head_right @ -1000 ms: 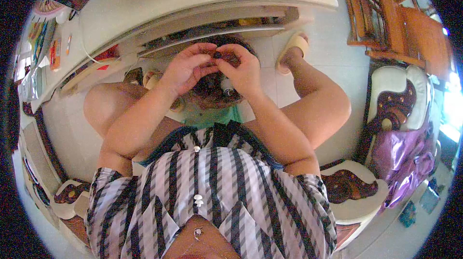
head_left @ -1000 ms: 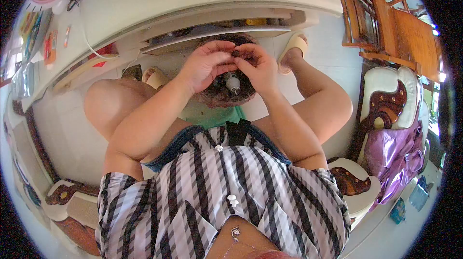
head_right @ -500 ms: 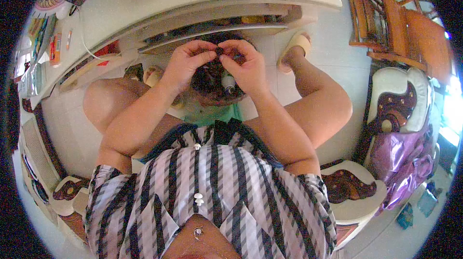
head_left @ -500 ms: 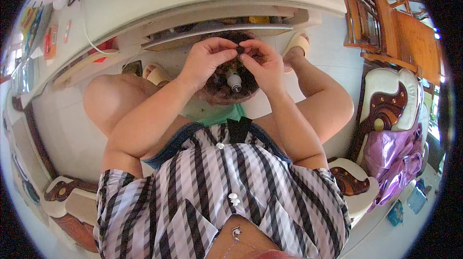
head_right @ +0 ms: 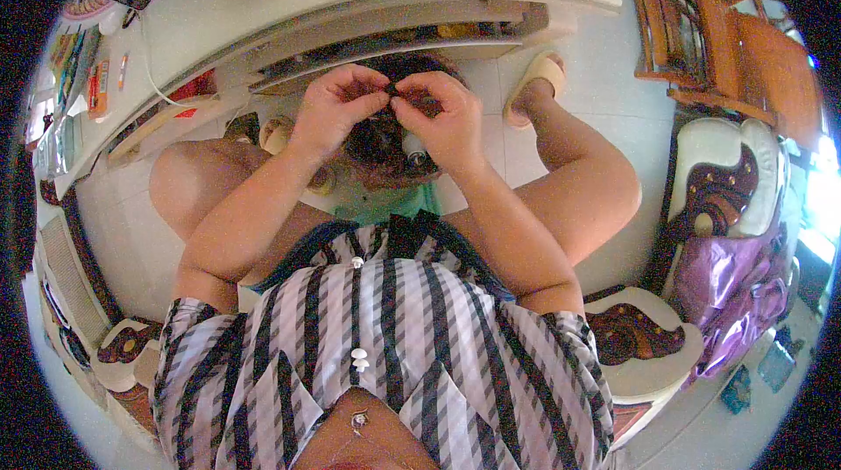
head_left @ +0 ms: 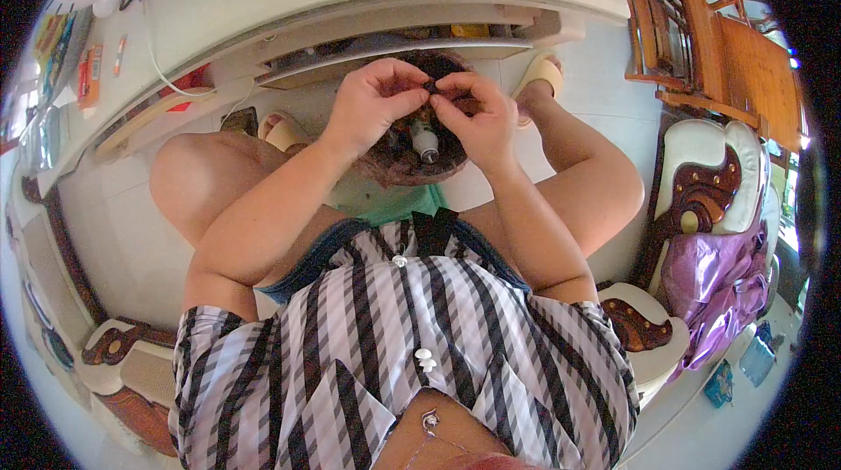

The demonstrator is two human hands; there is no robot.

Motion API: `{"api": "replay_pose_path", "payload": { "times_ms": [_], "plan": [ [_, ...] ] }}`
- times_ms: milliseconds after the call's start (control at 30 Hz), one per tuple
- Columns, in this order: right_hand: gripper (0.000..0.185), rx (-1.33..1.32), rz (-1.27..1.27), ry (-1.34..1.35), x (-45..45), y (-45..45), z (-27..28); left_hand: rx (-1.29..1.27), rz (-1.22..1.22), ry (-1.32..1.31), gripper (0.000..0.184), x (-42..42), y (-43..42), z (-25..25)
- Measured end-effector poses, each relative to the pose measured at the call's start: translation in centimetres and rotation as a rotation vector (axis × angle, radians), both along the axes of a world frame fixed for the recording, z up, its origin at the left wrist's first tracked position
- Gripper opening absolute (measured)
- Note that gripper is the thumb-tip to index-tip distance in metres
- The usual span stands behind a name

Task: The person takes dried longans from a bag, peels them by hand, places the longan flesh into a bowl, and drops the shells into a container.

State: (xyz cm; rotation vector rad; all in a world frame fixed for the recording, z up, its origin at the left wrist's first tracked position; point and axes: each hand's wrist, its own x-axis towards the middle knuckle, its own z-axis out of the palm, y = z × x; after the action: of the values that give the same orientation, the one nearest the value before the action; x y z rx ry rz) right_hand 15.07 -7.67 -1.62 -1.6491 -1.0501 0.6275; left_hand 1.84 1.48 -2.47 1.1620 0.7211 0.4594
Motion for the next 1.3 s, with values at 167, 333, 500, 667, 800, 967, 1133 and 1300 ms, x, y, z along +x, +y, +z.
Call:
{"api": "replay_pose_path", "payload": {
  "times_ms": [167, 333, 500, 667, 800, 967, 1133, 1300],
  "plan": [
    [0.017, 0.049, 0.032, -0.110, 0.0, 0.0, -0.2, 0.257, -0.043, 0.110, 0.015, -0.1, 0.0, 0.4],
    [0.018, 0.095, 0.070, -0.226, -0.1, 0.0, 0.4, 0.411, -0.052, 0.201, 0.015, -0.5, -0.3, 0.4],
    [0.019, -0.009, 0.162, -0.535, 0.5, -0.9, -1.0, 0.675, -0.068, 0.054, 0.015, -1.2, -0.2, -0.3],
    [0.018, -0.110, 0.011, 0.188, -0.4, -0.5, -0.3, 0.455, -0.037, 0.225, 0.010, -0.6, -0.6, 1.2],
    [0.017, -0.146, 0.049, 0.577, 0.3, -0.4, -0.8, 0.184, -0.049, 0.163, 0.009, -0.7, -0.2, 1.1],
    [0.016, -0.096, 0.048, 0.946, 0.3, -0.5, -1.5, -0.194, -0.004, -0.092, 0.010, -0.8, -0.2, -0.2],
    [0.014, -0.036, 0.063, 0.435, 0.4, -0.3, -0.8, -0.291, 0.001, -0.121, 0.013, -0.2, -0.3, 0.9],
    [0.017, -0.056, 0.102, 0.169, 0.5, -0.2, 0.3, 0.027, -0.069, 0.058, 0.013, -0.6, 0.0, 1.0]
  ]
}}
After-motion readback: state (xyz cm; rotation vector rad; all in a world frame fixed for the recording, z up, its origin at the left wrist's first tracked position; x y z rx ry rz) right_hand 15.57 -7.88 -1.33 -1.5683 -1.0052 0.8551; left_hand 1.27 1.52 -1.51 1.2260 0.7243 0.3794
